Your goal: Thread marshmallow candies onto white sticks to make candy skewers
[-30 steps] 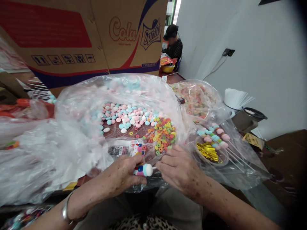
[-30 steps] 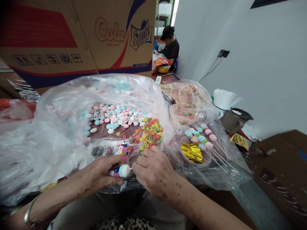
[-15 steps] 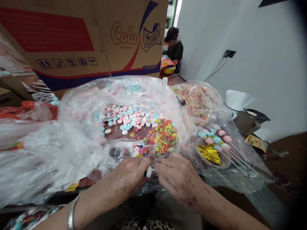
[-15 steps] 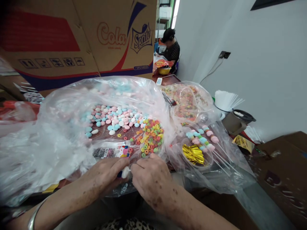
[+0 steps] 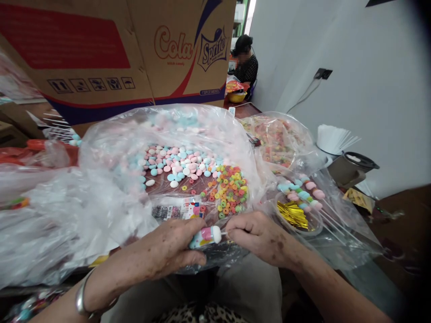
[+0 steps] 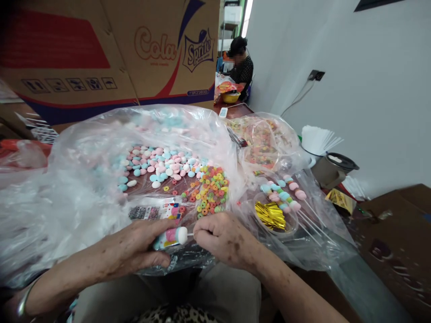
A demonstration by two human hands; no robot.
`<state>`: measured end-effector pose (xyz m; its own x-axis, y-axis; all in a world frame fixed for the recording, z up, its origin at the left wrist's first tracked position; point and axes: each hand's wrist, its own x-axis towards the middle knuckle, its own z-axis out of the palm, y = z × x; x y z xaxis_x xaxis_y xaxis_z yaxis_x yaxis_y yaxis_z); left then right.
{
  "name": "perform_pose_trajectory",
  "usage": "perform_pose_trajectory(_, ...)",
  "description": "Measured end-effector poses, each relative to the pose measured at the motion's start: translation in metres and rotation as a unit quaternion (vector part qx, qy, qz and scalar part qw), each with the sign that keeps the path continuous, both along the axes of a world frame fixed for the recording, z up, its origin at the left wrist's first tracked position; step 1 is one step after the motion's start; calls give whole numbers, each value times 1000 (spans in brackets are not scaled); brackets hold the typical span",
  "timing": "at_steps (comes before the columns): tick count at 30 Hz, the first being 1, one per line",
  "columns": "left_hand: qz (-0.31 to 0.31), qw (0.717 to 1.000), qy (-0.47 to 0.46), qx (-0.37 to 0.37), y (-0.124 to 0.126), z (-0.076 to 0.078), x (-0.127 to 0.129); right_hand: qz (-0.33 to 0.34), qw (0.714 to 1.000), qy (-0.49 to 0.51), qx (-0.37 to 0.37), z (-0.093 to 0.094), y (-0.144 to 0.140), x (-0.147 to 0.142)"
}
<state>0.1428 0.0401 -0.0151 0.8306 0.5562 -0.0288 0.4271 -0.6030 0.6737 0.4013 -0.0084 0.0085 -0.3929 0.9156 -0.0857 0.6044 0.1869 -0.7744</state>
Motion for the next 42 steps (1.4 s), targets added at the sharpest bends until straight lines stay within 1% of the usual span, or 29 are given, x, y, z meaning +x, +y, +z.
perform_pose_trajectory(3, 1, 999, -25, -35, 1, -7, 2, 20, 1000, -9, 9, -1, 0, -2)
perform_pose_trajectory(5, 3, 997, -34, -72, 4, -5, 5, 43, 998, -25, 47, -2, 1, 0)
perform_pose_trajectory(7, -4, 991, -28, -133, 7, 2, 9, 74, 987, -56, 128, -4, 2, 2)
perform_pose_trajectory(10, -30, 973, 6, -230, 11, 13, 15, 112, 951, -113, 265, -10, 2, 3)
perform_pose_trajectory(12, -30, 967, 18, -250, 10, 15, 18, 128, 931, -132, 316, -15, 1, 0)
perform_pose_trajectory(14, -18, 970, 19, -241, 8, 11, 20, 143, 923, -132, 333, -20, 1, -4)
perform_pose_trajectory(17, -10, 975, 20, -221, 3, 6, 20, 154, 920, -128, 337, -26, 2, -7)
perform_pose_trajectory(19, -3, 974, 23, -224, 2, 9, 19, 160, 919, -131, 337, -26, 4, -6)
perform_pose_trajectory(20, -1, 970, 24, -243, 3, 12, 19, 164, 917, -132, 338, -25, 5, -5)
perform_pose_trajectory(23, -4, 944, -6, -328, 7, 22, 19, 184, 912, -129, 343, -21, 8, -5)
perform_pose_trajectory(25, 9, 924, -38, -381, 8, 22, 21, 203, 905, -116, 355, -18, 11, -8)
perform_pose_trajectory(26, 28, 909, -48, -413, 6, 20, 22, 209, 903, -108, 360, -17, 12, -9)
perform_pose_trajectory(28, 80, 868, -60, -487, 2, 12, 25, 201, 908, -93, 356, -14, 14, -8)
perform_pose_trajectory(29, 108, 849, -70, -513, -2, 7, 26, 183, 915, -83, 349, -12, 16, -6)
perform_pose_trajectory(30, 134, 839, -82, -522, -5, 4, 27, 150, 926, -73, 339, -10, 18, -3)
perform_pose_trajectory(31, 157, 839, -97, -512, -8, 1, 29, 109, 937, -64, 324, -8, 19, 1)
perform_pose_trajectory(33, 193, 854, -118, -469, -12, 1, 32, 33, 955, -60, 288, -5, 22, 8)
perform_pose_trajectory(35, 220, 871, -123, -422, -15, 4, 36, -9, 967, -77, 243, -5, 23, 12)
perform_pose_trajectory(38, 240, 890, -140, -362, -17, 9, 41, -11, 977, -67, 200, -6, 21, 7)
perform_pose_trajectory(42, 264, 917, -133, -266, -19, 6, 42, 13, 988, -1, 155, -11, 17, -8)
